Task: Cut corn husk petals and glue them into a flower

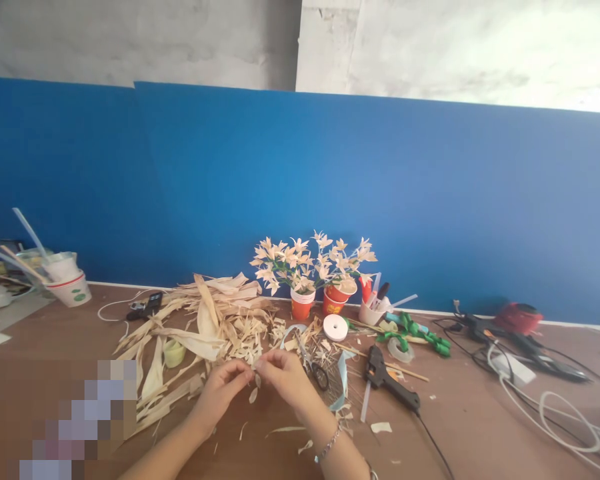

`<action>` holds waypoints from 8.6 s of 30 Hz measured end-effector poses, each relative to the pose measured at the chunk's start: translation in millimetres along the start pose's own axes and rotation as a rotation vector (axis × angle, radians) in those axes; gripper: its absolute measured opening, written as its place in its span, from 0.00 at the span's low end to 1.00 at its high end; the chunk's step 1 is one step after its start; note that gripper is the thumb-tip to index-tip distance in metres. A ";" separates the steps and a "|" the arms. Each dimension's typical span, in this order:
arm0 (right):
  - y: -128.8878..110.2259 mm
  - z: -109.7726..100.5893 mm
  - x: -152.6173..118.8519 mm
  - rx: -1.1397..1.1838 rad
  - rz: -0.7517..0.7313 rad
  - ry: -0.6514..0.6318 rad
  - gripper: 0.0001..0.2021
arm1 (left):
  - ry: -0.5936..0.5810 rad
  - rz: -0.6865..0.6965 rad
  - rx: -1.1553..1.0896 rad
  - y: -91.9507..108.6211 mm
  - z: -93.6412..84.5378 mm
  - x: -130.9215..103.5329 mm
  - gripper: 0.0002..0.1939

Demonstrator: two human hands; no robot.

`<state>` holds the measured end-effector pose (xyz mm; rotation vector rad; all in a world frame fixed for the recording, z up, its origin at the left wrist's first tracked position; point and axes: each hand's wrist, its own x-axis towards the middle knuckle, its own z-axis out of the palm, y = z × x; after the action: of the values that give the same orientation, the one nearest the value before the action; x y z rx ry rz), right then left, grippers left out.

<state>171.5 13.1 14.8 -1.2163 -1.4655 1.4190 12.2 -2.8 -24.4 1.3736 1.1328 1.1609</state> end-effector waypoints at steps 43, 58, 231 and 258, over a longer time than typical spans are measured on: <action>6.2 -13.8 -32.1 -0.688 -0.483 0.039 0.05 | 0.242 0.212 0.276 -1.1 0.9 -0.1 0.11; 30.3 -9.9 -26.7 -0.691 -0.426 0.104 0.06 | 0.239 0.259 0.351 0.3 1.4 -1.6 0.10; 19.8 14.5 3.5 -0.281 -0.303 0.153 0.05 | -0.003 -0.118 0.029 -7.1 5.8 -0.4 0.08; 5.1 12.9 4.7 -0.060 -0.055 0.084 0.11 | -0.025 0.099 0.105 2.4 1.3 -6.3 0.08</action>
<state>158.5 13.7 7.9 -1.2475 -1.4817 1.2811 13.0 -9.4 -22.6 1.5359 1.1322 1.1649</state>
